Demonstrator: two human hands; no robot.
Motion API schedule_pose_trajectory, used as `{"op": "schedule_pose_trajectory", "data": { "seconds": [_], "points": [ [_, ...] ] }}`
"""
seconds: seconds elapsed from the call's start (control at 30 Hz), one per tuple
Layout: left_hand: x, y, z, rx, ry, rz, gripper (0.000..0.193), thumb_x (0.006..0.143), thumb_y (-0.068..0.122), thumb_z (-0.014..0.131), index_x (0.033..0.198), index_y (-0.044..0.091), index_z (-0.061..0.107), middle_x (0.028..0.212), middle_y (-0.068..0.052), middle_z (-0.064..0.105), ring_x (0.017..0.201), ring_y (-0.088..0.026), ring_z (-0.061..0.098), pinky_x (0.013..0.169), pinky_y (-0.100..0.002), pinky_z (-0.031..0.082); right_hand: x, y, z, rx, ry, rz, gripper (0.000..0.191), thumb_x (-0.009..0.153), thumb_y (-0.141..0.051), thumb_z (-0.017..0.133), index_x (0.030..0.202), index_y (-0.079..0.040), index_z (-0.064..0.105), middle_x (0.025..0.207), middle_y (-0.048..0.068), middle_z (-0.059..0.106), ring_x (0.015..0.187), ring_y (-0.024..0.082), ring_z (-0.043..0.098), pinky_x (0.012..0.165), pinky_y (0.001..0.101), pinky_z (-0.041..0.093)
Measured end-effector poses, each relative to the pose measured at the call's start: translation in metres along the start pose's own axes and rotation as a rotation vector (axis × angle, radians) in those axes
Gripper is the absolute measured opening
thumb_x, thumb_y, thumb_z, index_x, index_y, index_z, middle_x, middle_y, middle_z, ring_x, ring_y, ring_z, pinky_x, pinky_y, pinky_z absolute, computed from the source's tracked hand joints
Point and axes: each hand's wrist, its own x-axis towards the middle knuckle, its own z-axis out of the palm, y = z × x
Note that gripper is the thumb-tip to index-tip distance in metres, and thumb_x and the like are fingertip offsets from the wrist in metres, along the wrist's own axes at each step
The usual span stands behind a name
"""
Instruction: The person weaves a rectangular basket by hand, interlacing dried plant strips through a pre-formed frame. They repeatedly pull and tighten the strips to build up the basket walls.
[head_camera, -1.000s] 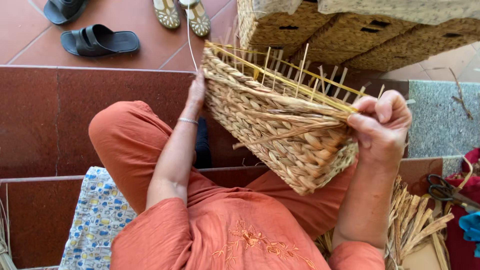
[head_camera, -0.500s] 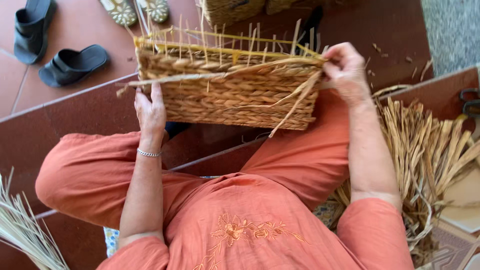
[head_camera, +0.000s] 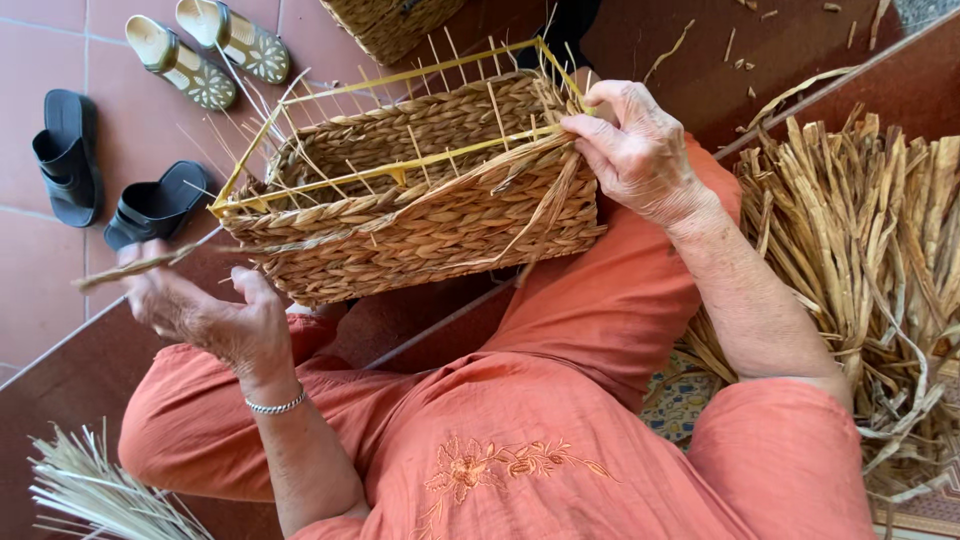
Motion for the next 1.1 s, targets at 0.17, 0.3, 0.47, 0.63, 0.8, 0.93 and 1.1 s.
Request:
{"op": "schedule_pose_trajectory", "data": {
  "seconds": [0.17,0.3,0.47,0.63,0.8,0.93,1.1],
  "points": [
    [0.002,0.025,-0.028,-0.316,0.164,0.140,0.074,0.094,0.014,0.063,0.159,0.009,0.027,0.162,-0.013,0.037,0.152,-0.030,0.036,0.131,-0.041,0.028,-0.002,0.008,0.013,-0.089,-0.042,-0.044,0.019,0.093,-0.002,0.082,0.110,-0.002,0.073,0.106,0.008,0.063,0.097,0.023,0.063,0.080,0.0314,0.059],
    [-0.011,0.050,-0.051,-0.601,0.325,0.218,0.069,0.095,0.028,0.055,0.157,0.008,0.033,0.153,-0.016,0.043,0.142,-0.030,0.042,0.123,-0.043,0.034,0.006,0.023,0.036,-0.093,0.042,-0.062,0.011,0.100,-0.005,0.082,0.108,-0.005,0.074,0.102,0.006,0.068,0.092,0.021,0.064,0.078,0.0286,0.058],
    [-0.025,0.075,-0.071,-1.504,0.052,0.440,0.071,0.096,0.045,0.046,0.155,0.006,0.041,0.143,-0.019,0.051,0.129,-0.030,0.049,0.112,-0.045,0.041,-0.001,0.021,0.039,0.063,0.161,0.063,0.008,0.103,-0.007,0.081,0.106,-0.009,0.074,0.100,0.003,0.070,0.094,0.020,0.067,0.082,0.0315,0.058],
    [-0.016,0.089,-0.059,-2.252,-0.597,0.541,0.081,0.097,0.063,0.037,0.152,0.005,0.049,0.132,-0.022,0.058,0.117,-0.031,0.057,0.101,-0.047,0.048,-0.005,0.009,0.029,0.133,0.165,0.032,0.013,0.099,-0.009,0.082,0.106,-0.008,0.071,0.099,0.006,0.069,0.095,0.023,0.063,0.083,0.0349,0.055],
    [0.008,0.122,-0.032,-2.446,-1.098,0.244,0.097,0.098,0.081,0.027,0.149,0.003,0.057,0.121,-0.026,0.066,0.104,-0.031,0.065,0.090,-0.049,0.055,0.000,0.008,0.030,0.235,0.135,0.103,0.013,0.099,-0.003,0.081,0.106,-0.006,0.070,0.096,0.006,0.068,0.093,0.024,0.060,0.082,0.0363,0.052],
    [0.031,0.165,0.036,-2.553,-1.339,-0.195,0.112,0.086,0.094,0.026,0.145,0.003,0.055,0.116,-0.025,0.068,0.103,-0.032,0.067,0.091,-0.051,0.058,-0.002,0.014,0.031,0.342,0.115,0.191,0.012,0.098,-0.002,0.080,0.105,-0.005,0.071,0.092,0.005,0.067,0.088,0.023,0.059,0.078,0.0347,0.051],
    [0.028,0.217,0.067,-1.904,-1.345,-0.412,0.102,0.085,0.079,0.033,0.153,0.004,0.040,0.098,-0.019,0.073,0.075,-0.024,0.070,0.069,-0.035,0.058,-0.006,0.020,0.034,0.411,0.075,0.313,0.011,0.098,-0.004,0.079,0.107,-0.005,0.073,0.090,0.006,0.065,0.084,0.020,0.059,0.073,0.0322,0.050]
  ]
}}
